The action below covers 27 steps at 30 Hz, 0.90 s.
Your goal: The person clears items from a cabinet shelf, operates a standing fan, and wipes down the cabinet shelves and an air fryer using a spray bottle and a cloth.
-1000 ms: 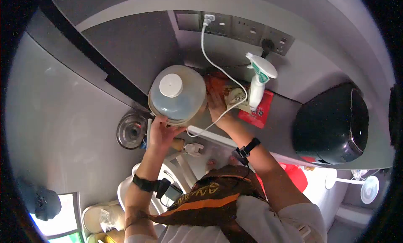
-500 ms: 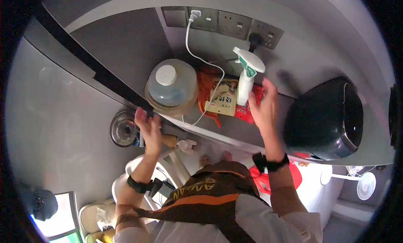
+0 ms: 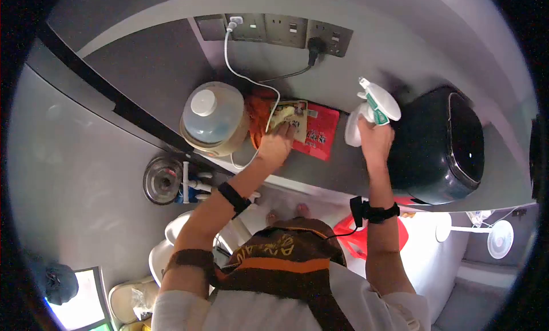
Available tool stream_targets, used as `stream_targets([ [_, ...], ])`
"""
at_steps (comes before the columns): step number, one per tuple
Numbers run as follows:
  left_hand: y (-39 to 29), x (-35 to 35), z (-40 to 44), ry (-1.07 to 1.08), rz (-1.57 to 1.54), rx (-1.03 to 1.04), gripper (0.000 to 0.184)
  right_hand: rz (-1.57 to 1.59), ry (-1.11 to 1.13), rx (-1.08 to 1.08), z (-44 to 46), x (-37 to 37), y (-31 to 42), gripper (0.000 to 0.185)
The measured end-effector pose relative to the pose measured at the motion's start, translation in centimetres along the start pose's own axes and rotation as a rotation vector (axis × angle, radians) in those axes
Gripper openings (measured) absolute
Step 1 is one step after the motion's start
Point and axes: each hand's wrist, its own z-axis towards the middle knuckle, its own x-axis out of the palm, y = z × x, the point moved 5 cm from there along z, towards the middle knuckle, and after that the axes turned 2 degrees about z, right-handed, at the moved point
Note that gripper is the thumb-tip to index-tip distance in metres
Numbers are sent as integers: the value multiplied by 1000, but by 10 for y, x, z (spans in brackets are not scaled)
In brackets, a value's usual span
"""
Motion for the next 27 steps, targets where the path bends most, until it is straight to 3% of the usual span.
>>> stream_targets([
  [2, -1, -32, 17, -16, -44, -53, 37, 13, 24, 4, 1, 1, -25, 39],
  [3, -1, -52, 23, -284, -62, -4, 29, 8, -60, -33, 0, 6, -34, 41],
  [4, -1, -61, 31, -282, -60, 8, 29, 1, -148, -68, -1, 8, -43, 44],
  [5, -3, -81, 41, -248, -84, -8, 29, -85, -2, 36, -2, 11, -43, 54],
  [6, -4, -99, 49, -218, -105, -29, 28, -83, -8, 39, -5, 14, -46, 54],
  [8, -3, -130, 53, -164, -108, -42, 23, -109, -212, -109, -15, 14, -46, 62],
  [10, 4, -174, 46, -75, -202, 10, 20, -34, -178, -102, -37, 3, -32, 71],
  [13, 37, -258, 20, -184, -143, -39, 13, -2, -258, -316, -78, -13, 5, 75],
  [15, 68, -311, 0, -255, -116, -161, 13, -100, 318, -530, -97, 32, 13, 83],
  [19, 129, -355, -29, -268, 141, -338, 11, -271, 422, -661, -89, 102, 7, 73],
  [21, 150, -350, -35, -314, 245, -379, 12, -430, 564, -535, -73, 138, -13, 65],
  [24, 179, -327, -39, -302, 418, -555, 14, -550, 470, -509, -59, 160, -28, 51],
  [27, 202, -284, -33, -204, 485, -629, 14, -648, 514, -539, -40, 147, -34, 37],
])
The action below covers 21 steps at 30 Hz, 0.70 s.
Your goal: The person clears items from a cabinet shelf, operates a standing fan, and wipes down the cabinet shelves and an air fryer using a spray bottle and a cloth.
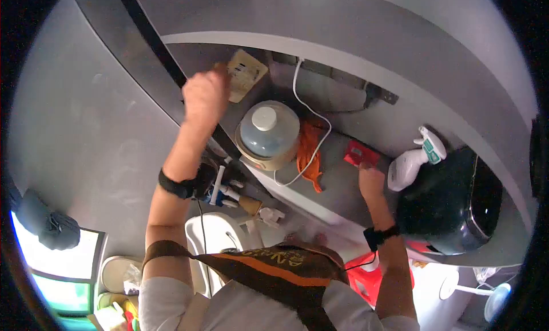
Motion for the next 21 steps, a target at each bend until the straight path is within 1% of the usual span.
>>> stream_targets([
  [1, -1, 20, 2, 29, -5, -13, 10, -14, -10, -13, 4, -15, -3, 37],
  [3, -9, 51, 5, 53, -14, 59, 12, 129, -90, 76, -6, -101, 4, 25],
  [4, -12, 63, 10, 56, -18, 46, 12, 183, -178, 58, -8, -139, 12, 20],
  [5, -19, 77, 16, 126, -31, 66, 14, 239, -263, 45, -10, -175, 19, 16],
  [6, -25, 91, 22, 192, -45, 89, 15, 322, -370, -61, -13, -206, 29, 13],
  [7, -30, 104, 27, 187, -55, 84, 15, 310, -373, -62, -11, -226, 40, 13],
  [8, -40, 119, 31, 197, -101, 172, 15, 452, -308, -99, -8, -241, 53, 14],
  [9, -50, 134, 35, 205, -147, 261, 16, 591, -242, -136, -3, -250, 69, 15],
  [10, -54, 149, 40, 198, -157, 260, 16, 587, -293, -232, 5, -262, 87, 14],
  [11, -61, 168, 44, 285, -165, 321, 17, 583, -343, -327, 14, -272, 106, 12],
  [12, -68, 182, 46, 370, -171, 385, 18, 487, -376, -336, 26, -275, 124, 11],
  [13, -72, 188, 49, 363, -177, 390, 18, 392, -408, -342, 39, -274, 141, 10],
  [15, -84, 203, 50, 567, -186, 517, 21, 267, -540, -383, 66, -273, 167, 13],
  [16, -79, 171, 45, 604, -325, 422, 24, 262, -543, -375, 78, -270, 176, 13],
  [17, -77, 183, 38, 598, -325, 429, 24, 181, -609, -369, 90, -269, 184, 16],
  [18, -71, 203, 34, 484, -610, 330, 26, 100, -671, -362, 99, -270, 190, 19],
  [19, -65, 211, 29, 368, -888, 225, 28, 101, -669, -354, 109, -270, 195, 19],
  [20, -63, 176, 24, 546, -736, 274, 31, 127, -649, -351, 119, -269, 198, 21],
  [21, -58, 166, 13, 554, -734, 282, 31, 156, -626, -347, 127, -267, 202, 23],
])
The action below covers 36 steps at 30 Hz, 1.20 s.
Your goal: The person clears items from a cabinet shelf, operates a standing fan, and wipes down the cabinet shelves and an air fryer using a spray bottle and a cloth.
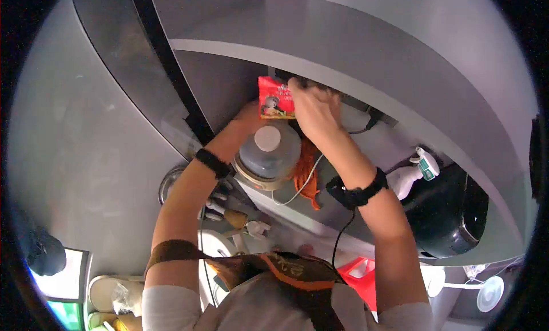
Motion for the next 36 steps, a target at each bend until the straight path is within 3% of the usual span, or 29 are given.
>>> stream_targets([
  [2, 1, -8, -33, -187, -310, 147, 28, 73, 61, 58, 11, 11, 7, 23],
  [4, 10, -11, -58, -237, -267, 225, 28, 150, 115, 120, 20, 20, 13, 24],
  [6, 10, -22, -94, -134, 142, 43, 29, 154, -84, -10, 27, 15, 26, 25],
  [8, -14, -46, -142, -342, 110, 69, 25, 176, -183, -27, 33, 17, 29, 24],
  [12, -22, -22, -203, -279, 30, 23, 28, 199, -182, -83, 33, 47, 24, 18],
  [15, 19, 49, -217, -56, -466, -316, 44, 217, 424, -22, 21, 109, 10, 25],
  [16, 23, 62, -218, -55, -469, -311, 44, 212, 424, -19, 21, 120, 7, 25],
  [18, 25, 98, -217, 38, -1318, -612, 42, 213, 504, 94, 12, 148, -3, 30],
  [19, 16, 103, -211, 128, -1548, -687, 43, -7, 515, 23, 3, 157, 2, 36],
  [20, 16, 112, -206, 170, -1547, -666, 43, 10, 471, 16, -2, 131, 14, 39],
  [21, 17, 126, -202, 182, -1744, -638, 42, 143, 365, 83, -3, 123, 20, 45],
  [22, 15, 134, -196, 190, -1942, -617, 42, 82, 151, -113, -12, 103, 37, 44],
  [24, 12, 139, -187, 193, -1912, -600, 38, 299, -90, -181, -43, 32, 49, 40],
  [25, 17, 144, -185, 158, -1920, -624, 36, 439, -186, -133, -66, 3, 42, 28],
  [27, 17, 147, -182, 103, -1875, -624, 33, 517, -163, 86, -128, -27, 6, 14],
  [28, 13, 147, -179, 113, -1881, -632, 33, 449, -232, 171, -159, -22, -19, 8],
  [30, 9, 146, -167, 65, -1892, -618, 31, 485, -132, 521, -214, 24, -92, 8],
  [33, 10, 157, -157, 69, -1908, -609, 33, 327, -75, 417, -240, 66, -134, 10],
  [36, -4, 139, -161, 87, -1864, -714, 35, 537, 46, 488, -229, 96, -117, 13],
])
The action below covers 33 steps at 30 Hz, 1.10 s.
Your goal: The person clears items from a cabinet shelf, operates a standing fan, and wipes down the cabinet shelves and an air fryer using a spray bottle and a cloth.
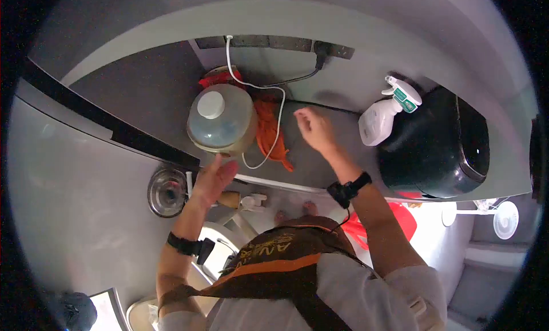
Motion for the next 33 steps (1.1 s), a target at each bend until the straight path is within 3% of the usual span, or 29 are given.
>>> stream_targets([
  [1, 0, 3, -16, 8, 290, -38, 35, 75, 68, 50, -9, 14, 10, 14],
  [2, 4, 2, -29, 17, 578, -82, 36, 56, 272, 149, -17, 32, 16, 18],
  [3, 13, -6, -29, 274, 1011, -240, 42, 38, 290, 71, -26, 47, 23, 25],
  [5, 9, 13, -96, 797, 1404, 35, 57, -111, 176, -141, -44, 74, 21, 38],
  [6, 16, 22, -124, 1036, 1608, -222, 72, -140, 112, -209, -48, 77, 25, 40],
  [7, 7, 25, -166, 788, 1501, -503, 83, -144, 106, -206, -48, 75, 18, 40],
  [8, -1, 42, -193, 869, 1432, -659, 93, -149, 138, -236, -45, 72, 16, 43],
  [9, 13, 32, -213, 922, 1238, -420, 86, -152, 171, -268, -41, 69, 16, 46],
  [10, 16, 35, -229, 986, 1175, -394, 86, -149, 168, -270, -38, 59, 19, 46],
  [12, 14, 54, -234, 1105, 1133, -394, 84, 120, 495, 376, -47, 43, -6, 41],
  [14, 11, 70, -230, 1207, 1105, -379, 82, 68, 472, 520, -63, 19, -28, 34],
  [16, 5, 80, -237, 1290, 1072, -363, 81, -289, 125, 160, -76, -11, -63, 24],
  [18, -2, 88, -250, 1387, 1034, -339, 79, -852, 243, 56, -77, -44, -61, 18],
  [19, -6, 92, -257, 1434, 1015, -334, 78, -852, 244, 52, -66, -60, -39, 18],
  [21, -10, 98, -265, 1534, 978, -326, 76, -653, 714, 336, -59, -67, -12, 26],
  [23, -11, 105, -273, 1610, 965, -297, 75, -436, 198, -194, -37, -39, -2, 31],
  [25, -10, 117, -275, 1698, 956, -265, 73, -343, 439, -304, -23, 5, -11, 40],
  [28, -9, 133, -280, 1839, 950, -218, 70, -403, 370, -325, -35, 32, -33, 40],
  [30, -11, 143, -284, 1937, 939, -204, 69, -377, 413, -226, -41, 25, -44, 43],
  [33, -14, 158, -286, 2100, 904, -196, 66, -494, 240, -129, -62, -2, -66, 44],
])
